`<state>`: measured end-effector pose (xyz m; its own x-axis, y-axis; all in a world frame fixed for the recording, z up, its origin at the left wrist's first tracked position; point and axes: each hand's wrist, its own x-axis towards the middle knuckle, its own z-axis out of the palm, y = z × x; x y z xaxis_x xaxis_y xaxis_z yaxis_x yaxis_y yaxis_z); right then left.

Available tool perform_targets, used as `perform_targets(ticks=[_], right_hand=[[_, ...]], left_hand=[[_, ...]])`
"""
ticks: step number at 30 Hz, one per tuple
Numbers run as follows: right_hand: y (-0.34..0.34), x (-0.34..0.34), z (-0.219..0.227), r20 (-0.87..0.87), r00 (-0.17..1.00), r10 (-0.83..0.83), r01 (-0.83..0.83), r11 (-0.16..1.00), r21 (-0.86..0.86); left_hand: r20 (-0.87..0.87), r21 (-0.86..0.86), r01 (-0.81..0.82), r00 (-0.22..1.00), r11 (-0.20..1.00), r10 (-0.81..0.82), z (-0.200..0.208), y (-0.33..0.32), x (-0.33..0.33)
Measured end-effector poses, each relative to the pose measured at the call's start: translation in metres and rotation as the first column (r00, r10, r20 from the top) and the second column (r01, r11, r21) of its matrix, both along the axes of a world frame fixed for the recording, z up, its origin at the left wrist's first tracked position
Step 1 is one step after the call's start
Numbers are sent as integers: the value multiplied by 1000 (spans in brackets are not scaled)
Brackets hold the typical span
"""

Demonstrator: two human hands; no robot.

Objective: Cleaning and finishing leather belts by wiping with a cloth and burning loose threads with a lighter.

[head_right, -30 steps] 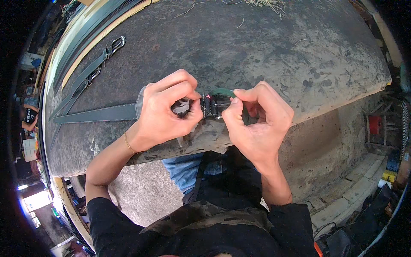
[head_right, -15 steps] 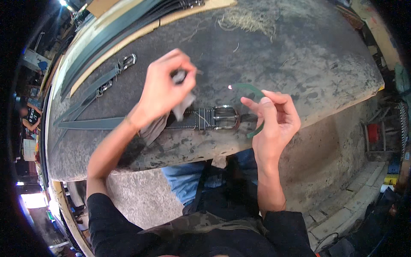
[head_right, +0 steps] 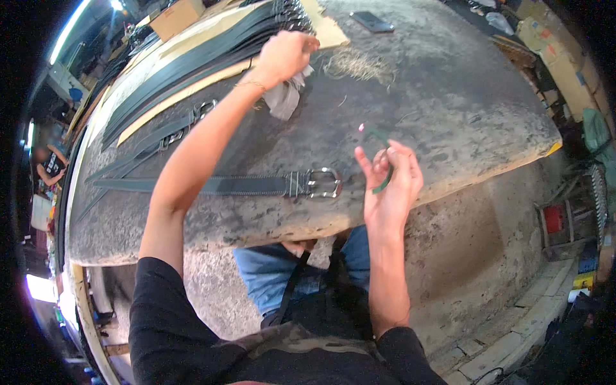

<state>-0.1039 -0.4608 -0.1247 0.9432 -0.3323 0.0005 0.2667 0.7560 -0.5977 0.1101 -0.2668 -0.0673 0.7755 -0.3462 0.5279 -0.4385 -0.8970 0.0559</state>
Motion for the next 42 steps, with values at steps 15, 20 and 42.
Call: perform_targets(ticks=[15, 20, 42], right_hand=[[3, -3, -5, 72, 997, -40, 53, 981, -189], [28, -11, -5, 120, 991, 58, -2, 908, -419], [46, -18, -4, 139, 983, 117, 56, 532, -845]], left_hand=[[-183, -157, 129, 970, 979, -157, -34, 23, -266], [-32, -161, 128, 990, 979, -134, -50, 19, -268], [7, -209, 106, 994, 972, -107, -59, 18, -268]])
